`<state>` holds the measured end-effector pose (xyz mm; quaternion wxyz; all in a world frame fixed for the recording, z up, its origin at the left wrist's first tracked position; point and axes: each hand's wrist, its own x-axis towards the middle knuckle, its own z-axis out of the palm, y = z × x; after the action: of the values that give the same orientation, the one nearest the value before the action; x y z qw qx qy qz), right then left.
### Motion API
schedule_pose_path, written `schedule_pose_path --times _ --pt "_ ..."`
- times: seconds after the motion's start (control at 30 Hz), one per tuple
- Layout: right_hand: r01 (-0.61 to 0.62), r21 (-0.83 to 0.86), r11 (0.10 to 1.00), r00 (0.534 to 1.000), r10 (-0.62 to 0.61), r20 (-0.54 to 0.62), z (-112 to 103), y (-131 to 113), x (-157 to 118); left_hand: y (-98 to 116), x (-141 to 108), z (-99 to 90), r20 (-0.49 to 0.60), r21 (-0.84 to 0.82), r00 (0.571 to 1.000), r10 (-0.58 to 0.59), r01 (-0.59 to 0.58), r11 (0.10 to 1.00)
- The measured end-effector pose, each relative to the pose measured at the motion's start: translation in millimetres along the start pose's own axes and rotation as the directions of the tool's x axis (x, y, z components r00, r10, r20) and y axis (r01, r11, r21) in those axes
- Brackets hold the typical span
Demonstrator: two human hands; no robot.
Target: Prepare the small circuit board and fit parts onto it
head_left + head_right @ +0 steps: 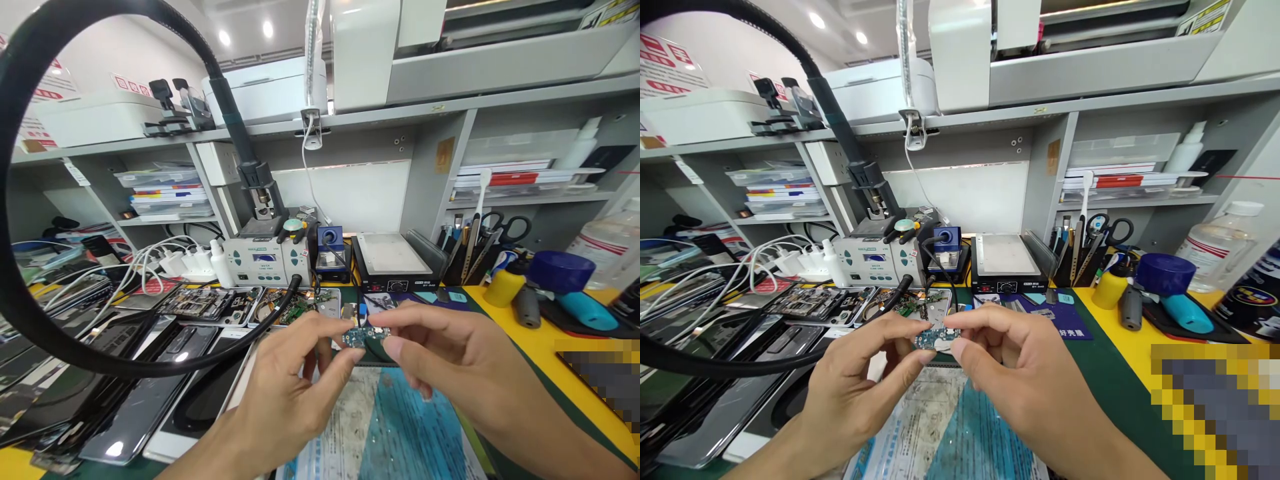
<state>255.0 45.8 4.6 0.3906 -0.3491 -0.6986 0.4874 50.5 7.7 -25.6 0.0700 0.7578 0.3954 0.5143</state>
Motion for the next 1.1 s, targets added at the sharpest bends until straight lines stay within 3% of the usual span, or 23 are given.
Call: schedule_pose_path --times 0.2,0.43,0.63,1.1 --pt "-0.012 0.007 1.0 1.0 0.012 -0.006 0.0 1.2 0.2 -1.0 -0.1 -0.2 -0.007 -0.011 1.0 0.002 -0.002 1.0" --pt "-0.065 0.064 0.996 0.99 0.072 -0.118 5.9 -2.6 -4.4 1.3 0.6 0.1 -0.021 -0.012 1.0 0.003 -0.004 1.0" --pt "-0.066 0.047 0.997 0.988 0.072 -0.136 7.5 -3.3 -4.9 1.5 2.0 1.1 -0.029 -0.009 1.0 -0.006 0.006 1.0" --pt "-0.039 0.091 0.995 0.998 0.034 0.052 -3.6 8.7 -2.3 6.1 -1.3 -1.9 -0.038 -0.04 0.998 0.049 -0.051 0.998"
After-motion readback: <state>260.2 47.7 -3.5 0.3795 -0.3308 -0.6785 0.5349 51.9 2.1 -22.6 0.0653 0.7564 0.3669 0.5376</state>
